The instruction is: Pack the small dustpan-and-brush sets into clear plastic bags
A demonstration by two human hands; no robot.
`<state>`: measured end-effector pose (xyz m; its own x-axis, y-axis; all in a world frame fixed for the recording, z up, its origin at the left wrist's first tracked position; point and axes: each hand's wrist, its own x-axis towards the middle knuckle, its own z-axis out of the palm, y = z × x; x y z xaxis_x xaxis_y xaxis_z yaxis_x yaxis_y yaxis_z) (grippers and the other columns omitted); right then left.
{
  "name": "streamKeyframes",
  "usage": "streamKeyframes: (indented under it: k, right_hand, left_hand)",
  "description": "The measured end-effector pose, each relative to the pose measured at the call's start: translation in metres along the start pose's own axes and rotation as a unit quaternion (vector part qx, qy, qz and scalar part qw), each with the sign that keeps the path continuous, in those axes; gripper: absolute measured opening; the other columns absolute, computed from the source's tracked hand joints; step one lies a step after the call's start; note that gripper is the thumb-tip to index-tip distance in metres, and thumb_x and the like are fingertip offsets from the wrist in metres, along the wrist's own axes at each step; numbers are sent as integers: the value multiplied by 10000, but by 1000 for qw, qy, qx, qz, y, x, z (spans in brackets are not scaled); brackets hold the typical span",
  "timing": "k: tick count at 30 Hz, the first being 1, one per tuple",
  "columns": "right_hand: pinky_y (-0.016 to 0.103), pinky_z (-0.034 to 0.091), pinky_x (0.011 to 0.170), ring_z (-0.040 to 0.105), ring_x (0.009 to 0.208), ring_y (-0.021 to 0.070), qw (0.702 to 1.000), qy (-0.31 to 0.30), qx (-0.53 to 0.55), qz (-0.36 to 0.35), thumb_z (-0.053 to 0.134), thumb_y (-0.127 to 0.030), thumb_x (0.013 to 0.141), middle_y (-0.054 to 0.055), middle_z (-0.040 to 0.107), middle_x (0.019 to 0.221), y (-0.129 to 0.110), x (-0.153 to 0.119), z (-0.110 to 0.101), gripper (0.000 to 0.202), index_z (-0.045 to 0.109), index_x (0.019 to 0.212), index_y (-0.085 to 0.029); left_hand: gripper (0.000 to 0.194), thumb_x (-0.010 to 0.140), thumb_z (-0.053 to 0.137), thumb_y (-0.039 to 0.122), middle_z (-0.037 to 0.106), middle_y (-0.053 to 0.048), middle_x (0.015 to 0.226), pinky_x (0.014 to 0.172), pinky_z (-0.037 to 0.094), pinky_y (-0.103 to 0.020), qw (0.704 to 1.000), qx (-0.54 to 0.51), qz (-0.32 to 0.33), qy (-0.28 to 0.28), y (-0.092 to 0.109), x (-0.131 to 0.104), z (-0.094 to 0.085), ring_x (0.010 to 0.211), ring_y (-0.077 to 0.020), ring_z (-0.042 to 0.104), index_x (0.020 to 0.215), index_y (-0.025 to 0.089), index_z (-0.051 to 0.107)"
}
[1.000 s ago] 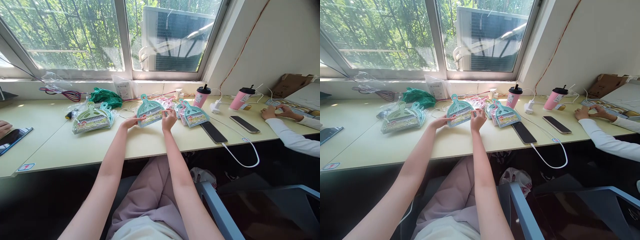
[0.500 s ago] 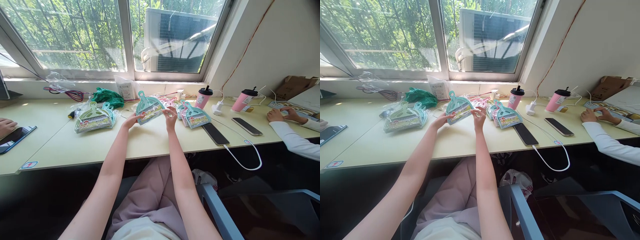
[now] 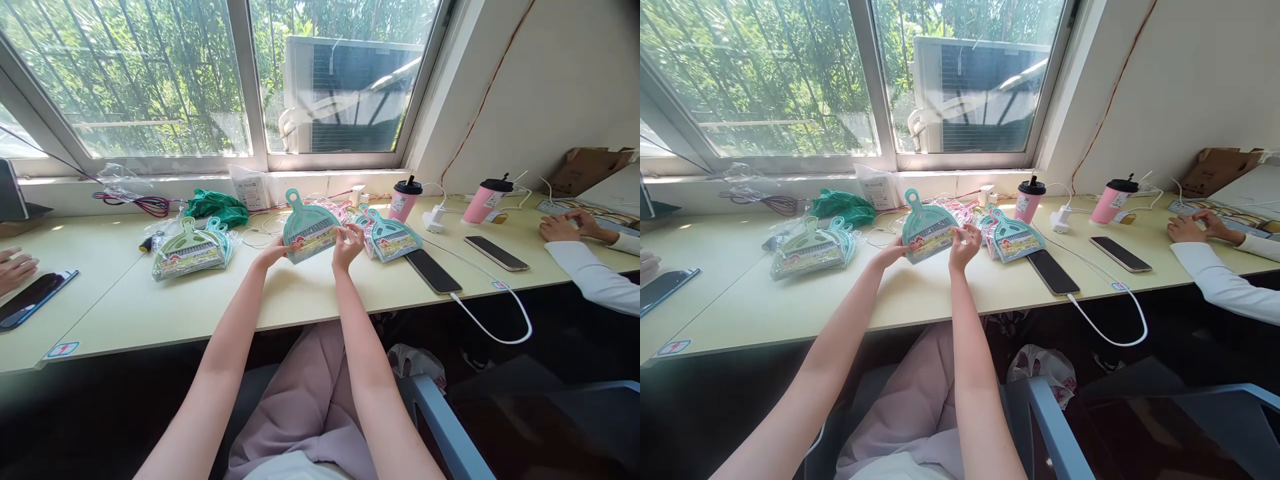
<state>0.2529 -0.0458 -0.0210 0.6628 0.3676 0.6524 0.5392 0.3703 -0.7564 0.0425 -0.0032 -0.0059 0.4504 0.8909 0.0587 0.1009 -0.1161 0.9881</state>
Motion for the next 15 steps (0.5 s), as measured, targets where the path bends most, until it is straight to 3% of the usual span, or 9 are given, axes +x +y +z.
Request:
streamKeyframes:
  k: [4,8,10,13,15]
  right_hand:
    - [485,582,966,644,1114,281,999,14,3,-42,500,-440,1054,160,592,1224,-4,-6,-3,394,783,906,-209]
    - [395,616,898,693,1090,235,997,-30,-11,-65,444,-367,1061,172,614,1283,6,-6,1,380,716,1270,-204]
    - [359,614,835,711,1011,237,996,-91,5,2,528,-325,1000,158,711,1151,15,-3,6,392,691,1320,-169]
    - [332,587,752,688,824,231,969,-192,16,152,621,-319,880,82,762,858,27,1,12,317,795,1083,-149]
    - [330,570,750,652,760,215,954,-210,13,215,632,-323,838,50,744,764,30,2,14,285,822,954,-144]
  left_hand:
    - [748,552,958,420,764,-128,1124,702,517,-316,1000,-17,7,-1,2,-2,4,995,-301,702,1219,189,711]
    - [773,517,970,362,765,-118,1119,713,521,-320,1000,-18,-12,0,-1,-1,-3,990,-296,701,1229,198,716]
    - [765,519,974,350,766,-113,1118,718,528,-318,1000,-16,-22,0,-3,-1,-9,1002,-299,702,1226,206,721]
    - [745,523,988,354,769,-111,1091,733,544,-324,998,-19,-54,-5,-6,-1,-17,996,-301,707,1204,204,726]
    - [751,520,1003,349,768,-110,1077,748,551,-325,997,-13,-69,-12,-6,-2,-19,986,-299,712,1200,201,723]
